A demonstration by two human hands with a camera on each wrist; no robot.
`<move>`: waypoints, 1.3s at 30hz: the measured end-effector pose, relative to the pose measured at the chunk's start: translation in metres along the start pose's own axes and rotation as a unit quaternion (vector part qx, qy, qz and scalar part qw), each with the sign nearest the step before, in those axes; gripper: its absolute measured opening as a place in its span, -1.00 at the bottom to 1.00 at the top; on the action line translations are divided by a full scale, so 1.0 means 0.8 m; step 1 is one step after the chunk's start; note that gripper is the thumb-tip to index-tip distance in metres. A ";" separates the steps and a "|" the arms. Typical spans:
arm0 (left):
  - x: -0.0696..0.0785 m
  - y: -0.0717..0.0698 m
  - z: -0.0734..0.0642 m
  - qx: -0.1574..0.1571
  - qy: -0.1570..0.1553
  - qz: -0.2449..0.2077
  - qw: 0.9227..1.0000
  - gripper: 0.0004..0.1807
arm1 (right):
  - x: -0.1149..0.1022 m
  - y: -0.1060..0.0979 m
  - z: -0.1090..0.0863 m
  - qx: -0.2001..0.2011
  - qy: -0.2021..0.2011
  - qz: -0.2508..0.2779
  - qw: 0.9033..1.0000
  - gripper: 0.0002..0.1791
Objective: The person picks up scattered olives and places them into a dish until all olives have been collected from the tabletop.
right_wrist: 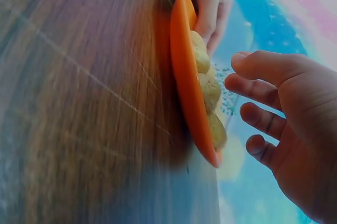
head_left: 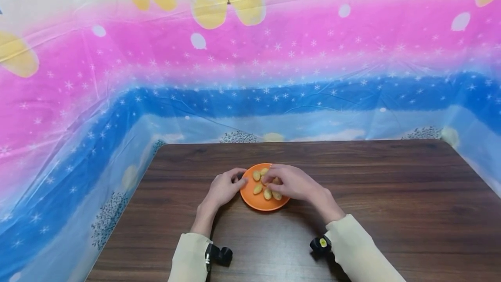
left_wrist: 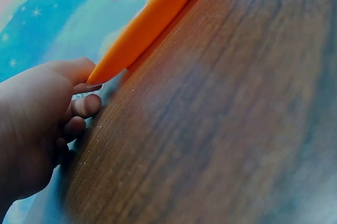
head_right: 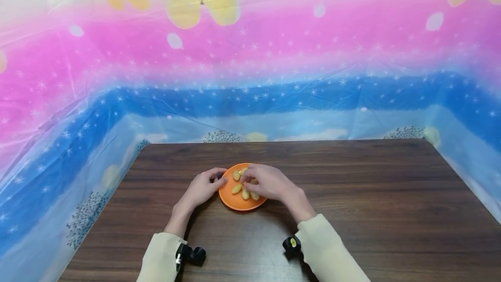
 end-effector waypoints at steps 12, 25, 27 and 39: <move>0.000 0.000 0.001 0.000 -0.004 -0.001 1.000 -0.61 | 0.016 -0.016 -0.028 0.033 0.019 -0.013 0.999 -0.86; 0.000 -0.001 0.001 0.000 -0.007 -0.004 1.000 -0.62 | 0.040 -0.034 -0.054 0.049 0.065 -0.005 0.997 -0.81; 0.000 -0.001 0.000 0.000 -0.006 -0.005 1.000 -0.62 | 0.044 -0.036 -0.058 0.051 0.070 -0.009 0.996 -0.81; -0.001 0.000 0.001 -0.001 0.001 -0.003 1.000 -0.61 | 0.073 -0.048 -0.084 0.070 0.093 -0.037 0.992 -0.78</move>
Point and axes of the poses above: each hand's wrist, its own z-axis towards the middle knuckle, its own y-axis out of the palm, x = y × z, the point moved 3 cm from there along z, towards the middle knuckle, and after that the axes turned 2 degrees about y, right-handed, at the moved point
